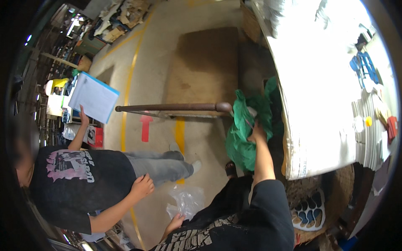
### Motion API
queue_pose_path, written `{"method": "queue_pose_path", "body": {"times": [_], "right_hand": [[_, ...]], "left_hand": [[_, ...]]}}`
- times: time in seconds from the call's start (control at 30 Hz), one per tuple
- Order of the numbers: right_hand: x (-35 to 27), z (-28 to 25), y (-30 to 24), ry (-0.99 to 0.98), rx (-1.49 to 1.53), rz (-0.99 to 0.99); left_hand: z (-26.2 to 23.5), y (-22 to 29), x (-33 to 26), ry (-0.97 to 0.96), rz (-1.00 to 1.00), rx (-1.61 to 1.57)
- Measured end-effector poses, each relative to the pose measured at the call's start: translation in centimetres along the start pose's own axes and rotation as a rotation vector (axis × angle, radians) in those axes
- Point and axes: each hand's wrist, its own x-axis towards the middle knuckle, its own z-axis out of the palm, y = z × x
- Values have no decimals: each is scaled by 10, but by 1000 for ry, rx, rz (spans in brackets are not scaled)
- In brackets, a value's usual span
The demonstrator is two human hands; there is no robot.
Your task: The person walks through a factory floor, picks up a plastic bag, places it on a table, and writes on a label attached to the bag using a pink pen. The person then moves the bag and continues writing on another label.
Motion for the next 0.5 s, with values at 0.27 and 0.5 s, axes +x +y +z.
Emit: {"method": "queue_pose_path", "body": {"times": [0.27,0.5], "right_hand": [[-87,21,-17,23,54,98],[-201,-12,-5,-49,-35,144]], "left_hand": [[-40,7,2,-41,-154,33],[-49,1,50,-95,-47,-72]]}}
